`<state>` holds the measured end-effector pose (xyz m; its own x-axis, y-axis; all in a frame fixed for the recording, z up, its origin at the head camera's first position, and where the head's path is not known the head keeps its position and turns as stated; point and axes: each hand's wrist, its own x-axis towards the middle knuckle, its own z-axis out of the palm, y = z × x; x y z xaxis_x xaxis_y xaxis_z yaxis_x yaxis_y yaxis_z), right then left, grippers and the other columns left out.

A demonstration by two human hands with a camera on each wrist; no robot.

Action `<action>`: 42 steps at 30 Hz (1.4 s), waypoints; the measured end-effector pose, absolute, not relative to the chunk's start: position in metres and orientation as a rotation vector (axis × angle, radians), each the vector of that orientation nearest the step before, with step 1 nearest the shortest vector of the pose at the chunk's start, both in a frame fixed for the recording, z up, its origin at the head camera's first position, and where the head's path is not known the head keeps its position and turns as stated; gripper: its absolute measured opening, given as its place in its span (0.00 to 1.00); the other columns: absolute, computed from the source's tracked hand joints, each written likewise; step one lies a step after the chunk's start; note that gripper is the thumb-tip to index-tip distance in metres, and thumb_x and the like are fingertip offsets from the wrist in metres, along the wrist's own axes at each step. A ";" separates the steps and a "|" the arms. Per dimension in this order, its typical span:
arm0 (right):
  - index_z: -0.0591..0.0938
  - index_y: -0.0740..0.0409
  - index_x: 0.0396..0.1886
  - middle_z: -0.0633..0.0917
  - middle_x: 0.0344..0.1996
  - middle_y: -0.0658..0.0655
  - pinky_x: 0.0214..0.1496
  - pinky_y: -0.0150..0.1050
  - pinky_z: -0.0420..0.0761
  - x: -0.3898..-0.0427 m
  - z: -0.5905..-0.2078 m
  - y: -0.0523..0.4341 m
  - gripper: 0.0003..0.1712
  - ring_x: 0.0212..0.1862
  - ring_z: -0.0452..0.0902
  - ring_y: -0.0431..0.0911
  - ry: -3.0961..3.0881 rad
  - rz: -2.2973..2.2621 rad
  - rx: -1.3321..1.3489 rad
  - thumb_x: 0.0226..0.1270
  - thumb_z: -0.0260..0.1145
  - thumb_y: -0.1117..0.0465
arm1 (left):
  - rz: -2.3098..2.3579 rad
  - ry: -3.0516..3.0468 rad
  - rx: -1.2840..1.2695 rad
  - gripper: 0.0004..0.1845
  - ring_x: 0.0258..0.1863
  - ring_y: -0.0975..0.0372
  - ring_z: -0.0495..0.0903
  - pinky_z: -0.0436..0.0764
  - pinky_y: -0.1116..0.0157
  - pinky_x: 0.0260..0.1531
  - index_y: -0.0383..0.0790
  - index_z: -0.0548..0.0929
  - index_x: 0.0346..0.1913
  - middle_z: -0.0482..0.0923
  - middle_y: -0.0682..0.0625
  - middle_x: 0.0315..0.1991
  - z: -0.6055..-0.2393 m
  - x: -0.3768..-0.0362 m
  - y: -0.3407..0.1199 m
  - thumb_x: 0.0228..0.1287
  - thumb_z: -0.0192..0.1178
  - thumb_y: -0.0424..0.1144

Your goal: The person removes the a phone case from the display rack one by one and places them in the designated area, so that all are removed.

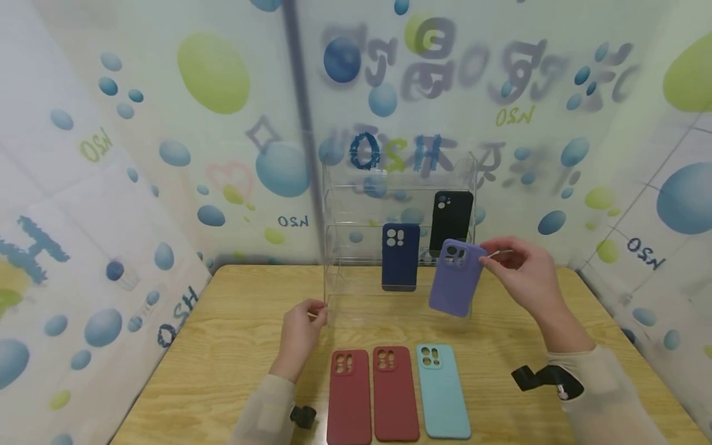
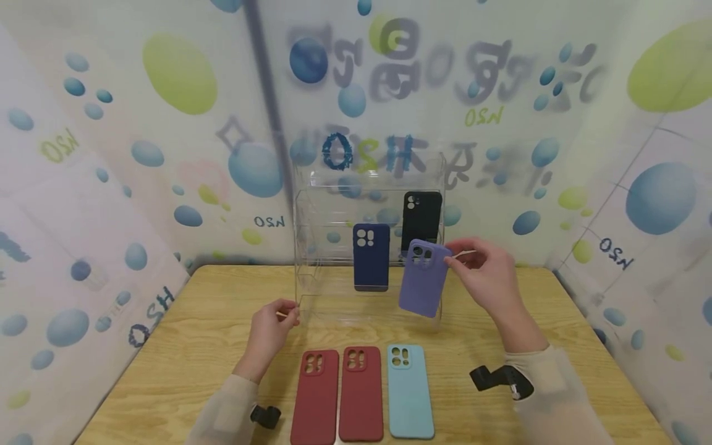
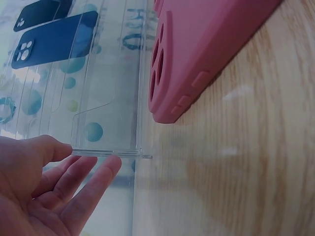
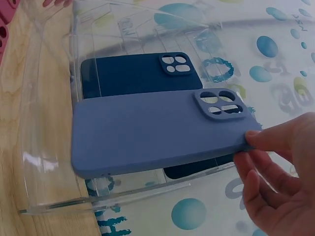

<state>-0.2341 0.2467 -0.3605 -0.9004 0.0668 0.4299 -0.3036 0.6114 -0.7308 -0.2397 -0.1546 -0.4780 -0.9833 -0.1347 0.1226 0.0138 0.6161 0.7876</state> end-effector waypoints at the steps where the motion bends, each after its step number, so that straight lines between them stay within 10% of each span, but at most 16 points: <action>1: 0.88 0.54 0.48 0.88 0.40 0.57 0.34 0.28 0.80 -0.234 -0.361 0.248 0.12 0.33 0.84 0.32 -2.440 1.197 0.193 0.68 0.75 0.58 | -1.304 -2.668 0.102 0.11 0.32 0.60 0.85 0.80 0.67 0.25 0.35 0.88 0.50 0.87 0.47 0.36 -0.478 -0.240 -0.155 0.73 0.62 0.37; 42: 0.84 0.67 0.53 0.87 0.46 0.62 0.42 0.36 0.85 -0.214 -0.408 0.308 0.19 0.41 0.89 0.48 -2.943 1.418 0.293 0.67 0.74 0.61 | -1.309 -2.668 0.092 0.10 0.31 0.61 0.84 0.80 0.67 0.25 0.36 0.87 0.49 0.87 0.47 0.35 -0.477 -0.239 -0.155 0.74 0.62 0.37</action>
<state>-0.2145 0.3083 -0.4079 -0.9746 -0.2190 -0.0469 -0.0998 0.6123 -0.7843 -0.2390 -0.1548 -0.4766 -0.9839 -0.1288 0.1236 0.0189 0.6131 0.7898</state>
